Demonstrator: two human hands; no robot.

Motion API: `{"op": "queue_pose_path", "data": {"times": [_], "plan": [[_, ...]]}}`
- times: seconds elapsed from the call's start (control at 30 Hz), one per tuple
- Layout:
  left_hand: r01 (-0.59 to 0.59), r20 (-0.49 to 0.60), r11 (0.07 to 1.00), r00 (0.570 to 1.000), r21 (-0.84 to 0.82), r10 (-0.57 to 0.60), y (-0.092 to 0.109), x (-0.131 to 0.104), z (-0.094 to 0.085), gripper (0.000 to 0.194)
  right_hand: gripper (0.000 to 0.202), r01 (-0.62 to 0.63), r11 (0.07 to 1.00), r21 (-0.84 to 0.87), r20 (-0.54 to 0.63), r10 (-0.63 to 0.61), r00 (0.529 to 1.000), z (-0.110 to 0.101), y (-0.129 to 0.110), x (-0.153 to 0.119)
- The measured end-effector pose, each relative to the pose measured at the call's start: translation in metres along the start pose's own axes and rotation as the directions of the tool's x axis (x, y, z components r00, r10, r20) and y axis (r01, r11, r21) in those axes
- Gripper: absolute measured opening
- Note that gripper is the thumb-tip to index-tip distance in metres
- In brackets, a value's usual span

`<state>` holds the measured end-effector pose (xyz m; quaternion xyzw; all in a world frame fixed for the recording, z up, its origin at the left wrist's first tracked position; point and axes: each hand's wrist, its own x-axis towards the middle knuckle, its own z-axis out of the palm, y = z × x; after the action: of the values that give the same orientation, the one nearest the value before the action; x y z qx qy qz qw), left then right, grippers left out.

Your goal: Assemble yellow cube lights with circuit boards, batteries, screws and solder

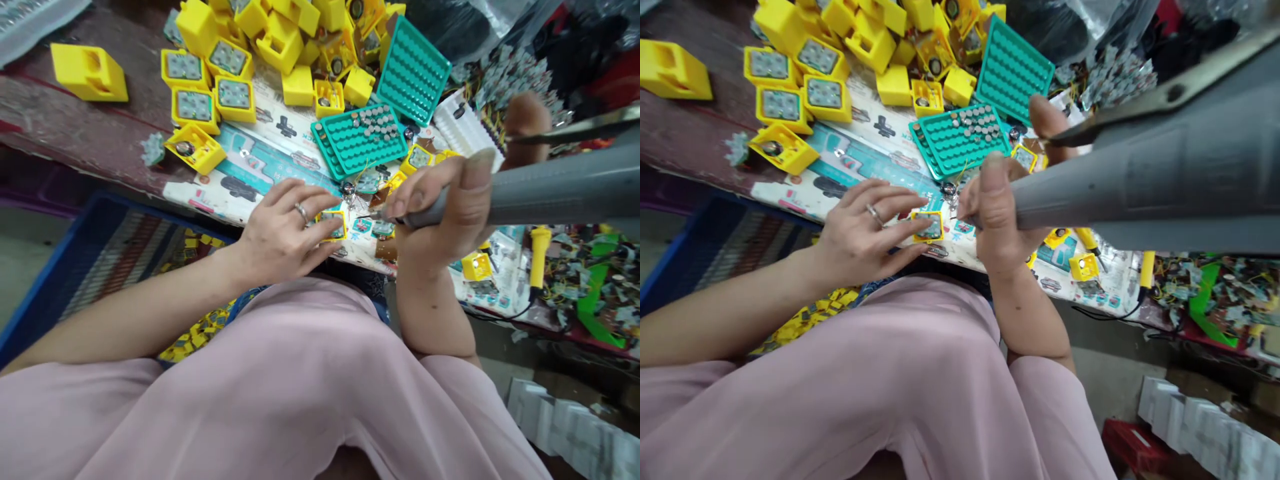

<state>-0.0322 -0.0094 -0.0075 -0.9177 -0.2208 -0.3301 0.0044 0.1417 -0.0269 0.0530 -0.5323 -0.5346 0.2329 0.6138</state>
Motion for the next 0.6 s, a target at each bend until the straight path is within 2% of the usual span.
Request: {"op": "queue_pose_path", "data": {"times": [0.07,0.17,0.2,0.27,0.37,0.5,0.53,0.6], "plan": [[-0.028,0.003,0.999,1.000,0.043,0.028,0.004,-0.012,0.003,0.025,0.054,0.052,0.994,0.093,-0.191,-0.033,0.981,0.000,0.000,0.000],[-0.026,0.028,0.994,0.999,0.106,0.023,0.007,-0.025,0.011,0.023,0.048,0.043,0.994,0.097,-0.241,-0.019,0.970,0.001,0.000,0.000],[-0.026,0.026,0.992,0.999,0.126,0.023,0.008,-0.027,0.013,0.023,0.045,0.076,0.991,0.108,-0.245,-0.047,0.968,0.001,0.000,-0.001],[-0.025,0.011,0.988,1.000,0.155,0.024,0.008,-0.028,0.015,0.023,0.040,0.151,0.978,0.145,-0.230,-0.115,0.966,0.001,-0.001,-0.002],[-0.017,0.004,0.985,1.000,0.172,0.017,0.009,-0.026,0.014,0.022,0.041,0.217,0.959,0.182,-0.148,-0.192,0.970,-0.001,-0.001,-0.004],[-0.009,0.055,0.980,0.998,0.197,-0.002,0.010,-0.021,0.012,0.022,0.046,0.145,0.988,0.051,-0.121,-0.138,0.983,-0.006,0.004,-0.006],[-0.011,0.078,0.980,0.997,0.196,-0.004,0.010,-0.021,0.011,0.023,0.048,0.098,0.995,0.026,-0.108,-0.095,0.990,-0.007,0.007,-0.006],[-0.014,0.114,0.982,0.993,0.188,-0.008,0.010,-0.021,0.011,0.024,0.057,-0.016,1.000,0.004,-0.008,0.016,1.000,-0.007,0.011,-0.004]]}}
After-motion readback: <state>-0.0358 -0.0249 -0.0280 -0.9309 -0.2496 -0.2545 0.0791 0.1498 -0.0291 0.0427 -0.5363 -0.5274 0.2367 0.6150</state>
